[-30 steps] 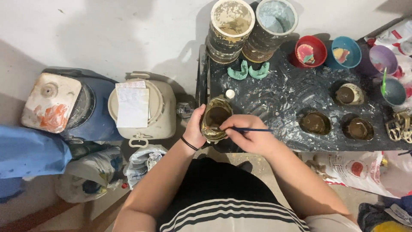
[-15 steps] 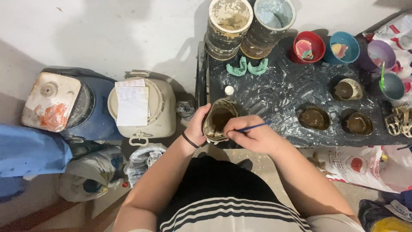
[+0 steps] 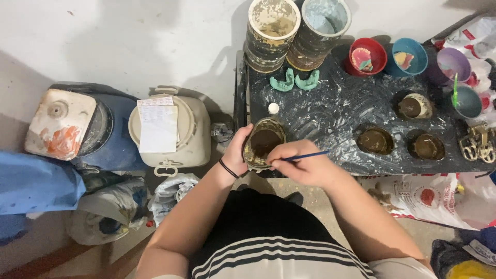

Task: Applying a coating to the interior of a dental casting ring using a small brush.

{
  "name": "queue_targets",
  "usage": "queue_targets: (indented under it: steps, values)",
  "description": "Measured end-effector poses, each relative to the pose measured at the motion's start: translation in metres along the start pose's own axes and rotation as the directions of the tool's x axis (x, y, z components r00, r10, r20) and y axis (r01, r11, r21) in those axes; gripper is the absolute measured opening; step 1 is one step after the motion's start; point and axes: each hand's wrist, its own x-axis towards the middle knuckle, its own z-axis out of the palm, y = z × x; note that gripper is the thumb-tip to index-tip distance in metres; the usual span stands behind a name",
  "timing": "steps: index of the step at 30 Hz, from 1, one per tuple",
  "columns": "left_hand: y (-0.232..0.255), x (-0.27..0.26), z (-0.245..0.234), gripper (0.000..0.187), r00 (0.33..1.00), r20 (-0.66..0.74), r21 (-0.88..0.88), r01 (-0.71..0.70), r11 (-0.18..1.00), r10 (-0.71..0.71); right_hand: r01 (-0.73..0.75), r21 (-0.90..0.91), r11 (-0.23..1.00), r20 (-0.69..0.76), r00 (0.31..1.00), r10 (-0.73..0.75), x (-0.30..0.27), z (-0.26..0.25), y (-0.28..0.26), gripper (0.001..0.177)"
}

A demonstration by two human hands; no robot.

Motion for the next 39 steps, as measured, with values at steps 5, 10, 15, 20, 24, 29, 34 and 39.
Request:
queue_targets:
  steps: [5,10,15,20,24,29,34,39]
  values:
    - [0.033,-0.101,0.136,0.044,0.998,-0.059,-0.049,-0.003,0.999,0.000,-0.108,-0.171,0.979,-0.303,0.951,0.052,-0.012,0.009,0.028,0.014]
    - [0.047,-0.130,0.184,0.041,0.996,-0.088,-0.105,0.005,0.994,-0.015,-0.158,-0.301,0.941,-0.462,0.887,0.001,-0.026,0.015,0.053,0.014]
    - [0.017,-0.056,0.091,0.042,0.998,-0.030,-0.018,-0.053,0.998,0.052,-0.063,-0.014,0.998,-0.240,0.969,0.058,-0.027,0.025,0.024,0.012]
    - [0.043,-0.103,0.146,0.064,0.993,-0.009,0.085,-0.116,0.990,0.117,-0.126,0.031,0.991,-0.567,0.814,0.122,-0.028,-0.014,0.095,0.012]
    - [0.039,-0.090,0.108,0.064,0.966,0.078,0.117,-0.254,0.960,0.247,-0.373,-0.080,0.924,-0.640,0.730,0.239,-0.007,-0.013,0.135,0.014]
    - [0.028,-0.068,0.056,0.065,0.950,0.173,0.113,-0.282,0.953,0.261,-0.510,-0.249,0.823,-0.591,0.754,0.288,0.008,-0.003,0.158,0.018]
    - [0.036,-0.082,0.074,0.086,0.910,0.298,0.176,-0.348,0.921,0.287,-0.504,-0.332,0.797,-0.541,0.794,0.277,0.007,-0.006,0.154,0.022]
    - [0.040,-0.084,0.074,0.092,0.857,0.369,0.279,-0.471,0.837,0.359,-0.497,-0.313,0.810,-0.557,0.786,0.267,0.008,-0.005,0.143,0.019]
